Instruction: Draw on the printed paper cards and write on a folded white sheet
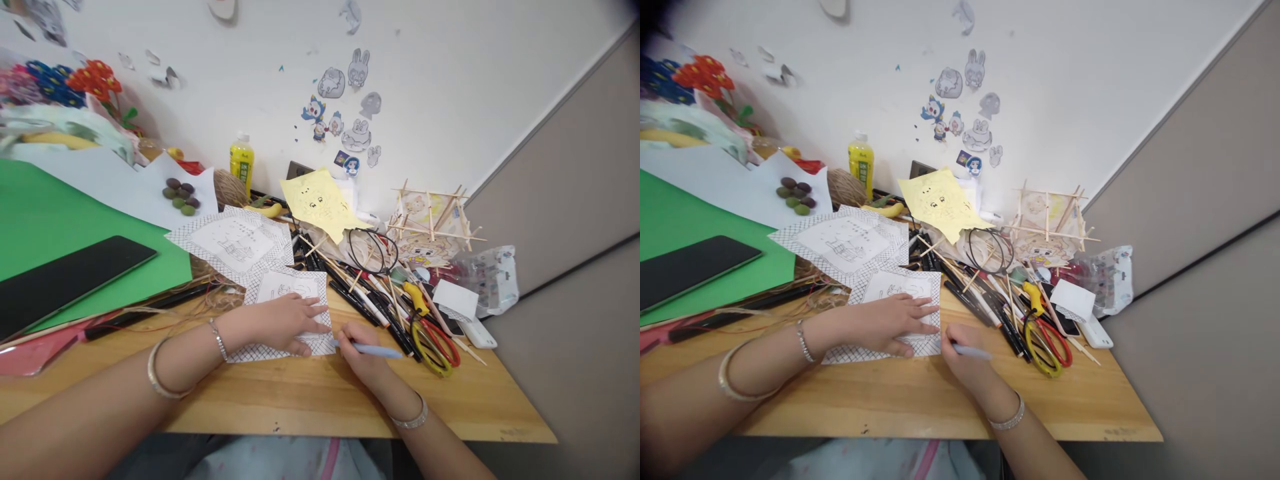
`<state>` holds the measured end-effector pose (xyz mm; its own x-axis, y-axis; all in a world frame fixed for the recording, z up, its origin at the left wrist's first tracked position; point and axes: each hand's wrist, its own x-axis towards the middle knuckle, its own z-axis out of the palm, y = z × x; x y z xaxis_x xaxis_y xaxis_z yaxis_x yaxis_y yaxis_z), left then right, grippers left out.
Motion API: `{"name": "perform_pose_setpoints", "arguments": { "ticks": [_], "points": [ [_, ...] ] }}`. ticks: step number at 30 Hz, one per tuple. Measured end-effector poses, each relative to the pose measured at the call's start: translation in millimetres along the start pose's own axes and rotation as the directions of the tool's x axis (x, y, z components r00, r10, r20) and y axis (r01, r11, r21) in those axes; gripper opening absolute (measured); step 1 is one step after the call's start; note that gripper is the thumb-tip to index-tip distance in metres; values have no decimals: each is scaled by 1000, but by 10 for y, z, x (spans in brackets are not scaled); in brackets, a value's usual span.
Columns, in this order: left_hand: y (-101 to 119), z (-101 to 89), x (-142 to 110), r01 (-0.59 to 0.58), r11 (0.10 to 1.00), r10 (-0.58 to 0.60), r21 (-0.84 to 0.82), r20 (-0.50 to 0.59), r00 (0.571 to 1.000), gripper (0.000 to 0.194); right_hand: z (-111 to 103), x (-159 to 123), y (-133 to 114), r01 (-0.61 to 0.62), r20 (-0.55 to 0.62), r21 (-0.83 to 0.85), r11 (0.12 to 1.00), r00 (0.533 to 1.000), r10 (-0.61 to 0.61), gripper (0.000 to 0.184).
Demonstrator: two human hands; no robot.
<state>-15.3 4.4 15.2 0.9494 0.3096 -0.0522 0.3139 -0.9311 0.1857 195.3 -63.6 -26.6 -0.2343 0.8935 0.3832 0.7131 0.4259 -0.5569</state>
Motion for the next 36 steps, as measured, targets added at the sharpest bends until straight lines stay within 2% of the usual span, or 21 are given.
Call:
{"name": "perform_pose_setpoints", "arguments": {
  "ticks": [3,9,17,21,26,31,36],
  "points": [
    [-6,-3,-15,4,1000,-3,-24,27,1000,56,5,6,-3,25,3,-15,1000,1000,-24,30],
    [-52,33,-15,-18,997,18,-73,1,1000,60,24,17,-1,66,-31,-41,997,997,-68,30],
    [-35,17,-14,3,998,-1,-65,40,999,61,7,10,-8,95,5,-11,995,995,-95,31],
    [-11,7,-23,14,999,-12,-45,52,999,60,17,8,5,87,-40,-32,996,995,-89,31],
    [-3,-7,-28,18,999,-16,-37,59,998,61,18,0,-9,119,21,6,993,993,-119,32],
    [-13,-1,-28,7,999,-5,-47,47,999,62,9,-5,-23,121,-12,-15,993,993,-121,32],
    [-11,-5,-23,2,999,0,-53,32,999,61,6,-9,-34,135,41,12,991,990,-135,32]
  ]
}}
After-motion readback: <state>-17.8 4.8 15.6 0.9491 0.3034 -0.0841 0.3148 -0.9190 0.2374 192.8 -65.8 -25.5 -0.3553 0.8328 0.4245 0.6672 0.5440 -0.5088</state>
